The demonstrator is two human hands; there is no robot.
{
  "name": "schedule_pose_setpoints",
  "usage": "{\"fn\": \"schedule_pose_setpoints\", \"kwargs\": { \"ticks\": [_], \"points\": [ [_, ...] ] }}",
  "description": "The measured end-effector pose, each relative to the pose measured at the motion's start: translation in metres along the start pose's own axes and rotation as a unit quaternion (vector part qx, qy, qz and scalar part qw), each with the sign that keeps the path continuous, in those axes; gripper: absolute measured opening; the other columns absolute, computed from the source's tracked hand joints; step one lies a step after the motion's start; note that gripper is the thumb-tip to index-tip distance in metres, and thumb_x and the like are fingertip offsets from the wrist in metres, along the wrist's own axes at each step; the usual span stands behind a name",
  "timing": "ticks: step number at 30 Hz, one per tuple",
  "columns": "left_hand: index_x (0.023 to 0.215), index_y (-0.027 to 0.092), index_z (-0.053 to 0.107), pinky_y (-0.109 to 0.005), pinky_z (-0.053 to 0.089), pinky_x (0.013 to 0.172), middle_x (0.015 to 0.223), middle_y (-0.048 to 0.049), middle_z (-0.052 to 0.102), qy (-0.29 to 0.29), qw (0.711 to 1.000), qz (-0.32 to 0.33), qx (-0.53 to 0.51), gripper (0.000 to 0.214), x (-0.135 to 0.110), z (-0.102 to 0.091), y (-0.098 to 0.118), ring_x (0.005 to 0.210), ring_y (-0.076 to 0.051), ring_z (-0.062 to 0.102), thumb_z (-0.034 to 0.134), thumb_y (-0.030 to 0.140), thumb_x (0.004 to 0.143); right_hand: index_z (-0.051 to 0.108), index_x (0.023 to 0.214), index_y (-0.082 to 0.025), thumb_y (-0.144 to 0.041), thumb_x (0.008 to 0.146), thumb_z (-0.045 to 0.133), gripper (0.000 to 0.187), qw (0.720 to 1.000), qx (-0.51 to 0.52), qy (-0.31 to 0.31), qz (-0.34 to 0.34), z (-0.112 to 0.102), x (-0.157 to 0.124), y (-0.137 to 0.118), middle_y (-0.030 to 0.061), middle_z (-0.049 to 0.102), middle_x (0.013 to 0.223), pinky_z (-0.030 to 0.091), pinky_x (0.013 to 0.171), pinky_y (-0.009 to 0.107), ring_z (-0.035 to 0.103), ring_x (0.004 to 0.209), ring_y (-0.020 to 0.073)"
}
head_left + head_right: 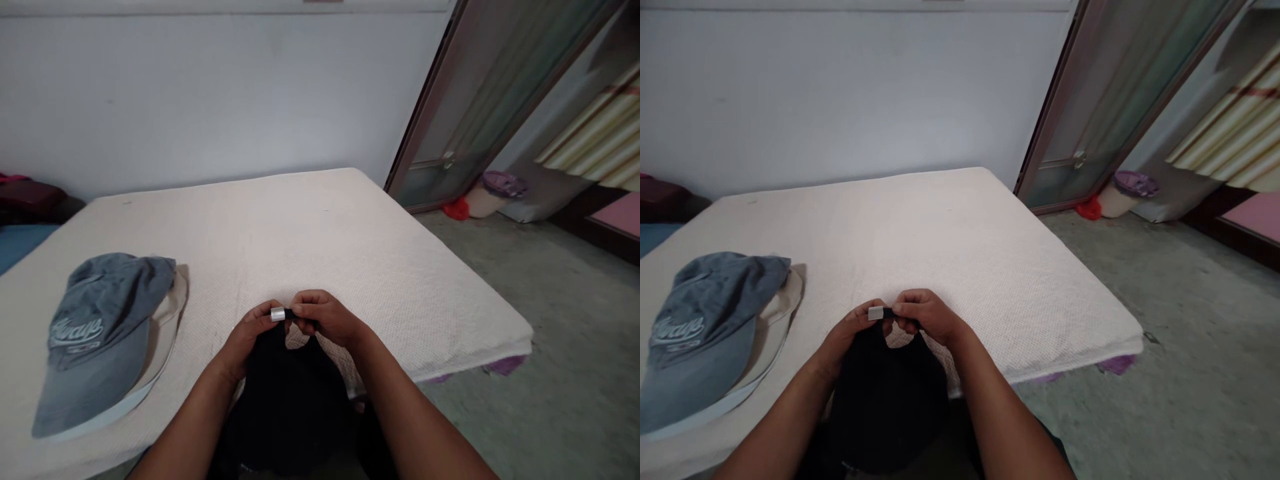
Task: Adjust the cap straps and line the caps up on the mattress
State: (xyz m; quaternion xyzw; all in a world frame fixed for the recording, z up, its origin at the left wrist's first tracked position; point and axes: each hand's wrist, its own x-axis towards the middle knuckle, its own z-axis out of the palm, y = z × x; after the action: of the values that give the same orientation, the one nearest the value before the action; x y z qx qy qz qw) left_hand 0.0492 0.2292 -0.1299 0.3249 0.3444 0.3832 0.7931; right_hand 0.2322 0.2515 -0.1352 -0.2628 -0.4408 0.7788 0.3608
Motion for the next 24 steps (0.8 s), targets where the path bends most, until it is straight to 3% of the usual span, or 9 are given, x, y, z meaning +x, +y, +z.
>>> {"fn": "schedule_pose_setpoints", "kwargs": {
  "ticks": [4, 11, 17, 24],
  "points": [
    [0.076, 0.016, 0.061, -0.016, 0.034, 0.049, 0.065, 0.0, 0.059, 0.013, 1.0, 0.01, 0.007, 0.01, 0.0011, 0.0024, 0.0011, 0.053, -0.007, 0.048, 0.068, 0.022, 0.073, 0.058, 0.068, -0.013, -0.027, 0.078, 0.062, 0.018, 0.999, 0.025, 0.038, -0.012, 0.0017, 0.0028, 0.003, -0.002, 0.055, 0.054, 0.028, 0.042, 0.019, 0.042, 0.043, 0.0054],
    [0.076, 0.015, 0.061, -0.017, 0.033, 0.047, 0.062, 0.0009, 0.058, 0.023, 0.999, 0.01, 0.027, 0.012, 0.0035, 0.0012, 0.0012, 0.049, -0.007, 0.046, 0.068, 0.023, 0.071, 0.058, 0.068, -0.013, -0.028, 0.079, 0.062, 0.019, 1.0, -0.007, 0.03, -0.002, 0.0031, 0.0023, 0.0016, -0.0032, 0.052, 0.051, 0.028, 0.042, 0.019, 0.041, 0.043, 0.0055],
    [0.075, 0.015, 0.061, -0.017, 0.034, 0.047, 0.064, 0.0, 0.058, 0.015, 0.999, 0.016, 0.03, 0.009, 0.0035, 0.0009, 0.0009, 0.051, -0.007, 0.047, 0.066, 0.021, 0.071, 0.056, 0.066, -0.014, -0.029, 0.08, 0.061, 0.02, 0.998, -0.014, 0.064, -0.013, 0.0041, 0.0031, 0.004, -0.0032, 0.052, 0.051, 0.028, 0.042, 0.019, 0.041, 0.043, 0.0052],
    [0.077, 0.016, 0.061, -0.017, 0.036, 0.049, 0.064, 0.0007, 0.059, 0.026, 0.999, 0.005, 0.023, 0.011, 0.0028, -0.0001, -0.0001, 0.051, -0.007, 0.048, 0.068, 0.021, 0.07, 0.056, 0.066, -0.014, -0.03, 0.079, 0.063, 0.022, 0.998, -0.028, 0.046, -0.012, 0.0055, 0.0025, 0.0014, -0.0039, 0.051, 0.051, 0.027, 0.042, 0.019, 0.04, 0.043, 0.0052]
  ]
}}
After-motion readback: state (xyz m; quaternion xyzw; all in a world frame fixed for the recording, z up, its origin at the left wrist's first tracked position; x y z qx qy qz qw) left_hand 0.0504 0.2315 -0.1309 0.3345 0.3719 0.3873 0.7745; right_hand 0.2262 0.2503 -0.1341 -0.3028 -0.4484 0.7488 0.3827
